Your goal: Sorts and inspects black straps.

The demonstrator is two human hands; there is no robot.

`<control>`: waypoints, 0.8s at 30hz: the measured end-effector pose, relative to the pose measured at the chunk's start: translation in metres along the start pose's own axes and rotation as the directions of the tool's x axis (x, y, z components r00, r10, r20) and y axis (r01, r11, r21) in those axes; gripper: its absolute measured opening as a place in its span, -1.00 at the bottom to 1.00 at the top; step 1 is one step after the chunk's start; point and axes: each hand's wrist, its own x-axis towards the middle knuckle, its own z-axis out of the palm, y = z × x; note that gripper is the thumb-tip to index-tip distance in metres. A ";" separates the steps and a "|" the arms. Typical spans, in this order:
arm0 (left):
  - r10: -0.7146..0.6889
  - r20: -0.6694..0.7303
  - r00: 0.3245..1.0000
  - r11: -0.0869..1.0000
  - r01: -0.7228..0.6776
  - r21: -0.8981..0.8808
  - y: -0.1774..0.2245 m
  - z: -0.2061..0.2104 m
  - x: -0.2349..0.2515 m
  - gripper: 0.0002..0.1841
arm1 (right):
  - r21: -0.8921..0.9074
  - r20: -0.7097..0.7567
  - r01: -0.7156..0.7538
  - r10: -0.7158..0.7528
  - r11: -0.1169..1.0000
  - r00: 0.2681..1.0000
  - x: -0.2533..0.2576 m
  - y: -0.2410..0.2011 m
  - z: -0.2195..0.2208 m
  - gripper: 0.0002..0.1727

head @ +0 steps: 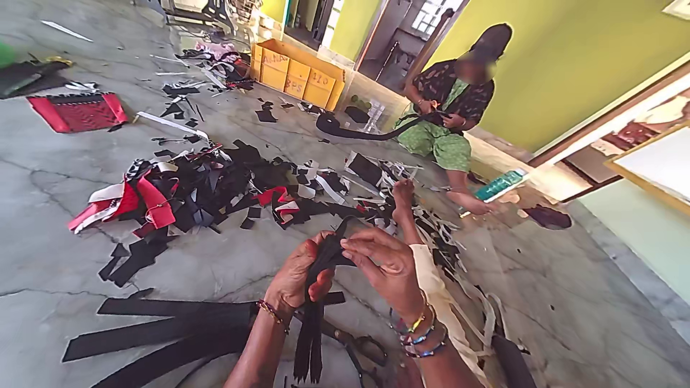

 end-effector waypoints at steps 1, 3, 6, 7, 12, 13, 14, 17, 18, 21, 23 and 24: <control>-0.001 0.000 1.000 1.000 0.001 -0.002 0.000 0.000 0.000 -0.56 | 0.000 0.002 -0.003 0.003 1.000 1.000 0.000 0.000 0.000 -0.87; -0.002 0.007 1.000 1.000 0.002 -0.006 0.000 0.001 0.001 -0.56 | -0.006 0.010 -0.004 0.004 1.000 1.000 0.000 0.000 0.000 -0.86; -0.002 0.021 1.000 1.000 0.002 -0.014 0.000 -0.001 -0.001 -0.57 | -0.024 0.021 0.006 -0.005 1.000 1.000 0.000 0.000 0.000 -0.85; 0.000 0.016 1.000 1.000 0.001 -0.009 0.000 -0.001 -0.001 -0.57 | -0.026 0.025 0.009 -0.008 1.000 1.000 -0.001 0.001 0.000 -0.84; 0.002 -0.009 1.000 1.000 -0.002 -0.004 -0.001 0.000 0.001 -0.54 | -0.010 -0.002 0.001 -0.001 1.000 1.000 -0.003 0.002 0.000 -0.87; 0.008 -0.005 1.000 1.000 -0.008 -0.010 -0.001 0.000 0.001 -0.54 | -0.007 -0.007 0.000 -0.001 1.000 1.000 -0.003 0.002 0.001 -0.87; 0.009 -0.001 1.000 1.000 -0.009 -0.013 -0.001 0.000 0.000 -0.55 | -0.007 -0.012 0.001 -0.001 1.000 1.000 -0.004 0.002 0.001 -0.87; 0.004 -0.001 1.000 1.000 -0.004 -0.020 -0.001 0.000 0.000 -0.54 | -0.008 -0.010 -0.002 0.002 1.000 1.000 -0.005 0.003 0.001 -0.88; 0.002 0.001 1.000 1.000 -0.002 -0.023 -0.001 0.000 0.000 -0.55 | -0.014 0.000 -0.002 0.002 1.000 1.000 -0.005 0.003 0.000 -0.88; -0.008 0.017 1.000 1.000 0.009 -0.028 -0.001 -0.002 0.000 -0.56 | -0.066 0.044 0.020 -0.017 0.998 0.999 -0.002 0.003 -0.003 -0.90; -0.017 0.037 0.999 0.999 0.018 -0.026 -0.002 -0.003 0.001 -0.55 | -0.128 0.086 0.047 -0.036 0.991 0.996 -0.001 0.001 -0.006 -0.87; -0.023 0.033 0.999 0.999 0.023 -0.023 -0.003 -0.003 0.001 -0.55 | -0.153 0.109 0.060 -0.043 0.986 0.993 0.000 0.001 -0.007 -0.84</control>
